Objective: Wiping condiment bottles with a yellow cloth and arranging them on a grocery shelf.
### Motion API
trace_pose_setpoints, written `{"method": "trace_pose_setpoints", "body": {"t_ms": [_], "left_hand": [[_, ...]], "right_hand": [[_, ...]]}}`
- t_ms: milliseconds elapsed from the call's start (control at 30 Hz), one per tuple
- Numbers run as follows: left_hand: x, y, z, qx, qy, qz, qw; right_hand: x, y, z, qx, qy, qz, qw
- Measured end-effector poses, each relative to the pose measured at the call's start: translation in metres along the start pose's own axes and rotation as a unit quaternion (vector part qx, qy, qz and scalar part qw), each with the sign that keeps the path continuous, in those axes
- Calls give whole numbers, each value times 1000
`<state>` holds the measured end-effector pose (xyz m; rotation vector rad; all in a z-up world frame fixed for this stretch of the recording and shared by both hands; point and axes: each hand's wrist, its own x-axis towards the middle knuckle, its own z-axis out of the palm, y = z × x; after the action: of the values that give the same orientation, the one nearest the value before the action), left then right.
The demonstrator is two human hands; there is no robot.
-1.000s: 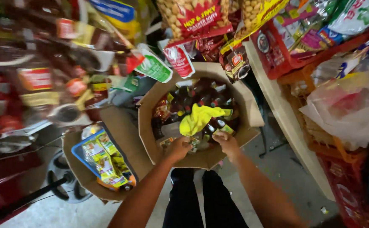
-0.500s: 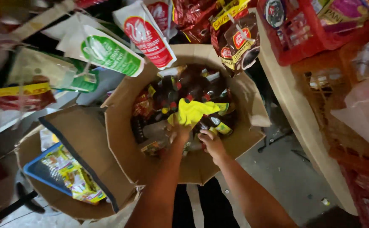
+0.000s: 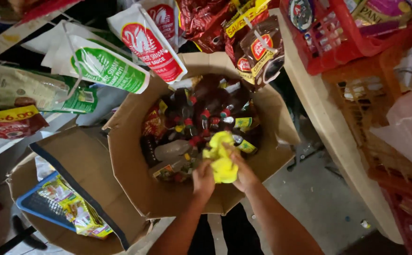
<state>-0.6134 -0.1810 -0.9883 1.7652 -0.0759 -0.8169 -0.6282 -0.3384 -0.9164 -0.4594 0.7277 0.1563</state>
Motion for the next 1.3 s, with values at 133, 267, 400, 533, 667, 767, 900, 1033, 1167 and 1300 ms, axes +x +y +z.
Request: {"method": "trace_pose_setpoints", "body": {"t_ms": [133,267,400,533,667,767,900,1033,1167,1300], "left_hand": [[20,26,-1,128,280,160,938],[63,-29,17,263,78,207,939],[106,97,17,224,190,162,942],[177,107,34,484,107,223,840],[223,68,45,640,27,197,742],[229,75,34,654,-39,211,725],[222,72,35,630,-30,248,735],[142,161,18,505,-9,197,840],[47,184,4,412,41,209,886],[-42,249,-28,384,64,195,900]], "right_hand": [[-2,23,-13,-172,-19,-5,985],[1,16,-23,-264,204,-54,941],[2,15,-48,-229,223,-117,940],[13,22,-53,-284,239,-207,905],[-6,7,-30,-209,269,-198,919],[-11,2,-31,-173,262,-182,932],[-16,-21,-15,-145,278,-215,925],[-37,-54,22,-128,273,-321,898],[-56,-59,65,-434,263,-379,773],[-91,-73,125,-495,230,-497,674]]}}
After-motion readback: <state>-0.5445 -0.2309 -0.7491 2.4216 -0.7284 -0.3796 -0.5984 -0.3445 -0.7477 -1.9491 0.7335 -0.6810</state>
